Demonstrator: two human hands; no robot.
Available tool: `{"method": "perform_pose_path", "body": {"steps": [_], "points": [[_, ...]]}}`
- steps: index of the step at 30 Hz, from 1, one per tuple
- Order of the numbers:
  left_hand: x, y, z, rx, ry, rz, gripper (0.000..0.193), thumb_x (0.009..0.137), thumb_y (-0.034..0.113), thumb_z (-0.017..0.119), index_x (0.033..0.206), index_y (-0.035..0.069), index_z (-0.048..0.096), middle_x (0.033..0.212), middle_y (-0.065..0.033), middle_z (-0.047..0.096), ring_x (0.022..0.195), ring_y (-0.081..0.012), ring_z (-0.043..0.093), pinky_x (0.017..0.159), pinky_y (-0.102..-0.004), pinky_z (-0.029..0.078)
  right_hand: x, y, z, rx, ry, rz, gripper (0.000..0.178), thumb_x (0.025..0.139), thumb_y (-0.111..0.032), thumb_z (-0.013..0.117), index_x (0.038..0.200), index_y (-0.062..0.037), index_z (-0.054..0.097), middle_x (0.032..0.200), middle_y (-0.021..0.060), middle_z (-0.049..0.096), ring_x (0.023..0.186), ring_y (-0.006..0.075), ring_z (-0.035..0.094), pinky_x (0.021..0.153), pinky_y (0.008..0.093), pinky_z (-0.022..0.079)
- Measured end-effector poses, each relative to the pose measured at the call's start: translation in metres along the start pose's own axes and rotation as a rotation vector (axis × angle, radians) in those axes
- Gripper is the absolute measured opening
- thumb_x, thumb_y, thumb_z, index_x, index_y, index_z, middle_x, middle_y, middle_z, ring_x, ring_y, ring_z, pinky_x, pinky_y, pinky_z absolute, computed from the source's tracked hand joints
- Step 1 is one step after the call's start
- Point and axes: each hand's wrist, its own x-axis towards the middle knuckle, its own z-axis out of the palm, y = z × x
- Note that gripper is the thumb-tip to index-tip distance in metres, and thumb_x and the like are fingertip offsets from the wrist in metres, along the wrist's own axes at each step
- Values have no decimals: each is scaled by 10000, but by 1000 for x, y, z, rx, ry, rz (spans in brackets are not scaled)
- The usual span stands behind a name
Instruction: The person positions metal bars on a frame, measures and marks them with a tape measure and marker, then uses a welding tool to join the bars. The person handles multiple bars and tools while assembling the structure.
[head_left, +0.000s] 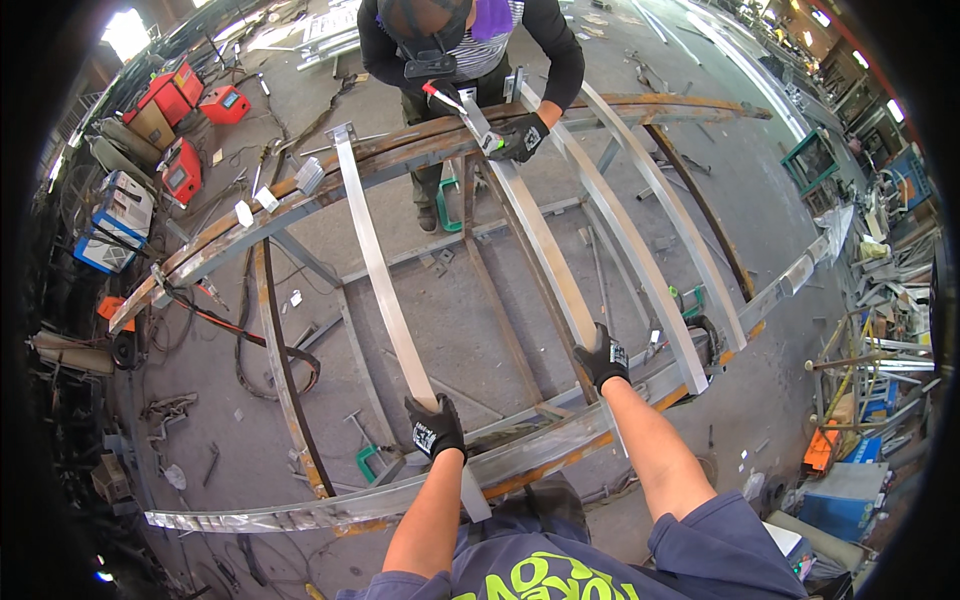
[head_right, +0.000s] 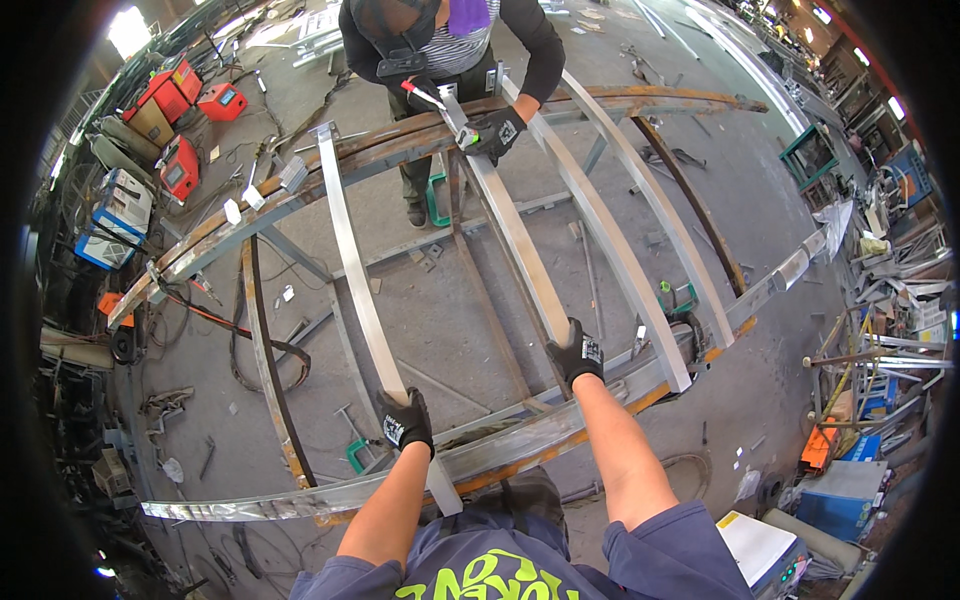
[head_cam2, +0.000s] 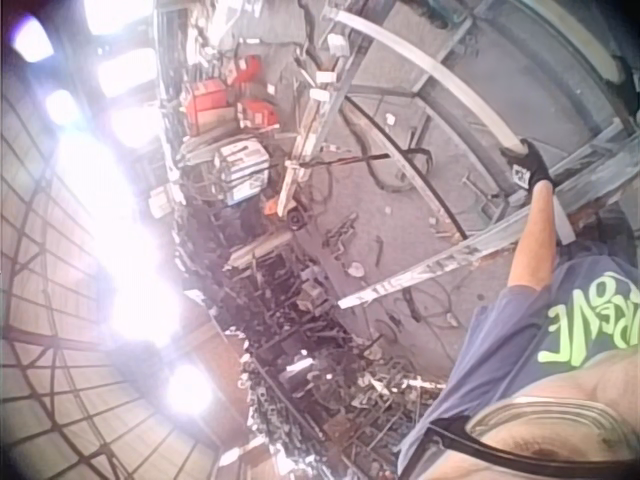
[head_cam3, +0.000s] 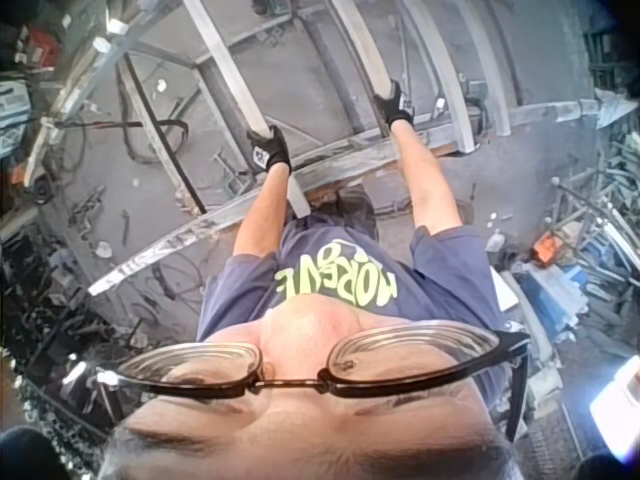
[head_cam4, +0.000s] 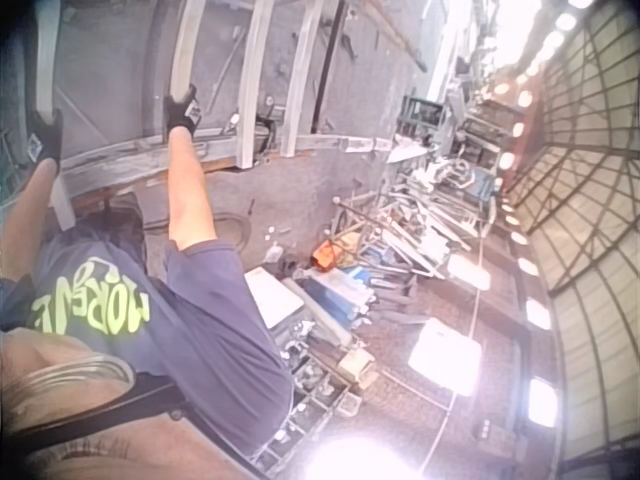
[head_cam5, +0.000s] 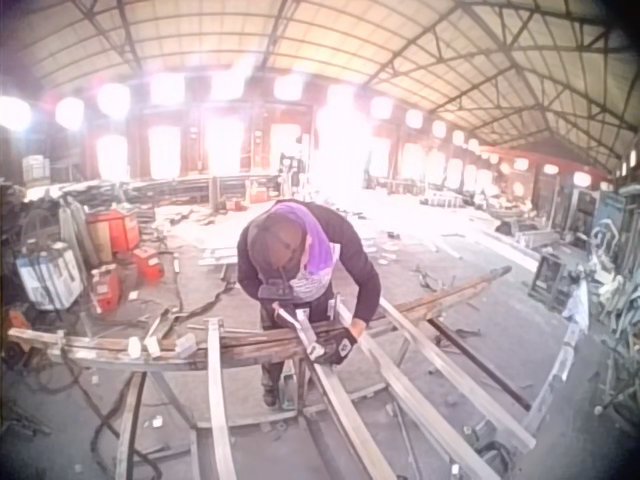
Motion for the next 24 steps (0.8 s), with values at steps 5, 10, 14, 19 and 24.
{"method": "perform_pose_path", "body": {"steps": [5, 10, 14, 19, 24], "points": [[-1, 4, -4, 32, -38, 4, 788, 881, 386, 756, 1504, 1, 467, 1339, -309, 648, 1167, -456, 674, 992, -507, 545, 0, 0, -2, -13, -12, 15, 814, 801, -445, 822, 1496, -155, 511, 1264, 221, 722, 1173, 425, 683, 987, 521, 548], [2, -2, -1, 50, -21, -2, 805, 887, 398, 755, 1519, -1, 454, 1350, -308, 643, 1190, -452, 664, 1007, -500, 540, -4, -11, -7, -25, -36, 37, 812, 807, -452, 814, 1502, -164, 508, 1277, 217, 719, 1188, 420, 679, 997, 518, 543], [0, -3, 2, 17, -4, 22, 772, 888, 391, 758, 1499, 27, 460, 1314, -304, 657, 1167, -468, 663, 981, -528, 537, -3, -4, -4, -16, 6, 29, 778, 798, -413, 836, 1462, -149, 528, 1266, 221, 719, 1167, 433, 678, 984, 519, 548], [-4, 2, -3, 37, -16, 17, 788, 900, 405, 750, 1532, 78, 410, 1320, -291, 657, 1152, -455, 680, 971, -522, 547, -3, -6, -6, -4, -5, 22, 791, 797, -406, 834, 1474, -144, 520, 1278, 226, 713, 1176, 433, 674, 993, 516, 543], [-3, 3, -5, 27, -14, 19, 791, 891, 394, 765, 1522, 55, 428, 1317, -295, 660, 1153, -453, 680, 976, -514, 547, -6, -11, -9, -19, -2, 39, 797, 798, -404, 834, 1481, -145, 516, 1281, 228, 712, 1184, 434, 670, 995, 517, 541]]}}
